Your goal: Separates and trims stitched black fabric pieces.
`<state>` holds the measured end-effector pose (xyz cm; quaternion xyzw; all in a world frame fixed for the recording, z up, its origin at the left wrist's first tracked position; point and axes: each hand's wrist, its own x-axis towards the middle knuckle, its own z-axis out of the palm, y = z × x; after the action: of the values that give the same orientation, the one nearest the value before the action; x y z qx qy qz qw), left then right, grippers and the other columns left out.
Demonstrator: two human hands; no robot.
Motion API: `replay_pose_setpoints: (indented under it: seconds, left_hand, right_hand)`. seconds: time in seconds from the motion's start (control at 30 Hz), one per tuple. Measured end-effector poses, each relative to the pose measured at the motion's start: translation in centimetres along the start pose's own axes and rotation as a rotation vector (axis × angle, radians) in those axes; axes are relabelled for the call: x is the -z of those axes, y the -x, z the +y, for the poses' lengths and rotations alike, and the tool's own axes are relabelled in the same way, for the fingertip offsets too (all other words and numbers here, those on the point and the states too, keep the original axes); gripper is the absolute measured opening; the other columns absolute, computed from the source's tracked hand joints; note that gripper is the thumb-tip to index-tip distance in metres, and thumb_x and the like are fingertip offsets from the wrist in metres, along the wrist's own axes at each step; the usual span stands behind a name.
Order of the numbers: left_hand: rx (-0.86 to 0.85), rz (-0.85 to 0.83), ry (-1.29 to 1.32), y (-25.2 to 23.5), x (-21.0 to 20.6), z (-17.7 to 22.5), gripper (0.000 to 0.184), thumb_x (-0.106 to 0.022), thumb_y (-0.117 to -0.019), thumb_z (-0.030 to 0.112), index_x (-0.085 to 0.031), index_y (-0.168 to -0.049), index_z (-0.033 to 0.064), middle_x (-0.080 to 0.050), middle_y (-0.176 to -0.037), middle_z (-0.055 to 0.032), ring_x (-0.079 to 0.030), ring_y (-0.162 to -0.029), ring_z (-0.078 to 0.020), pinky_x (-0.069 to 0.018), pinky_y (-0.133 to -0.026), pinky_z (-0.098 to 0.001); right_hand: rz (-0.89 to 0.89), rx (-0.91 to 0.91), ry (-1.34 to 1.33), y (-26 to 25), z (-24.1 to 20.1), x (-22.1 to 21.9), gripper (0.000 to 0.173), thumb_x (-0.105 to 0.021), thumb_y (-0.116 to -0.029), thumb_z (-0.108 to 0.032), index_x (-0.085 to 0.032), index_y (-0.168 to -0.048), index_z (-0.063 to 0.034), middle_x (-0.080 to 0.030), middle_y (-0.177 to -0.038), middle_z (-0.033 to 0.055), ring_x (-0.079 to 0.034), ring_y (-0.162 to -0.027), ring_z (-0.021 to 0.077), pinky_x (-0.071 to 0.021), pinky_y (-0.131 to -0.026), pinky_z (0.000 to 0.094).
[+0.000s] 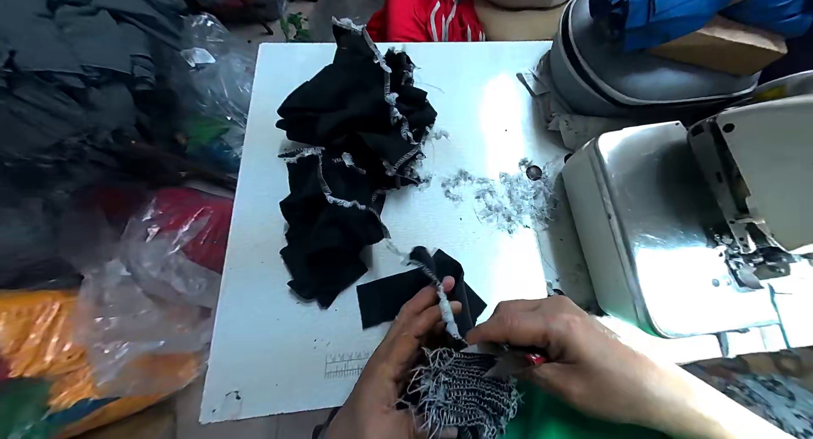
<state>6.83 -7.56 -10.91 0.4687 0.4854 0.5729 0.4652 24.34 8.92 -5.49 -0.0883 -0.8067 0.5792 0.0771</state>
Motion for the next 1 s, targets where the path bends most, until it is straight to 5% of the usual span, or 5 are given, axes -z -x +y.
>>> replay_pose_setpoints:
  seconds: [0.2,0.43,0.7,0.83,1.0]
  left_hand:
    - [-0.03,-0.093,0.007,0.0,0.7,-0.2,0.047,-0.064,-0.0948,0.051,-0.065,-0.131,0.0215,-0.058,-0.145,0.0091,-0.054,-0.131,-0.0006,-0.0468,-0.108,-0.0224]
    - [-0.081,-0.003,-0.034,-1.0,-0.1,0.3,0.045,-0.063,-0.0957,0.048,-0.061,-0.136,0.0298,-0.063,-0.13,0.0252,-0.056,-0.118,0.0134,-0.0479,-0.1,-0.0117]
    - [-0.019,0.042,0.026,-1.7,0.3,0.6,0.042,-0.065,-0.0943,0.046,-0.064,-0.134,0.0324,-0.066,-0.126,0.0257,-0.059,-0.114,0.0127,-0.0496,-0.097,-0.0107]
    - [-0.008,0.058,0.039,-1.7,0.4,0.7,0.042,-0.066,-0.0939,0.044,-0.064,-0.135,0.0332,-0.066,-0.127,0.0261,-0.06,-0.114,0.0126,-0.0498,-0.097,-0.0107]
    - [-0.015,0.091,0.06,-1.9,0.3,0.8,0.041,-0.066,-0.0938,0.044,-0.065,-0.134,0.0344,-0.066,-0.126,0.0266,-0.06,-0.113,0.0133,-0.0498,-0.097,-0.0103]
  right_hand:
    - [-0.022,0.005,-0.047,-0.1,0.1,0.2,0.033,-0.057,-0.0906,0.005,-0.072,-0.119,-0.0003,-0.07,-0.098,0.012,-0.065,-0.09,0.0118,-0.0512,-0.081,0.0218]
    - [0.047,-0.229,-0.042,0.9,0.4,2.5,0.024,-0.059,-0.0994,-0.014,-0.071,-0.118,-0.0057,-0.065,-0.081,-0.002,-0.053,-0.066,-0.0061,-0.0443,-0.061,0.0092]
    - [0.502,-0.395,0.045,2.8,0.5,3.6,0.026,-0.064,-0.0957,-0.032,-0.071,-0.116,-0.0175,-0.065,-0.085,-0.0117,-0.055,-0.061,-0.0059,-0.0479,-0.053,0.0112]
    - [0.199,-0.382,-0.359,4.3,-0.4,2.7,0.061,-0.037,-0.1011,-0.066,-0.066,-0.121,-0.0161,-0.057,-0.08,-0.0127,-0.049,-0.062,-0.0086,-0.0416,-0.054,0.0098]
    - [0.038,-0.545,-0.424,3.9,-0.4,1.3,0.051,-0.034,-0.1081,-0.05,-0.067,-0.118,-0.0125,-0.054,-0.072,-0.0128,-0.048,-0.058,-0.0066,-0.0401,-0.052,0.0119]
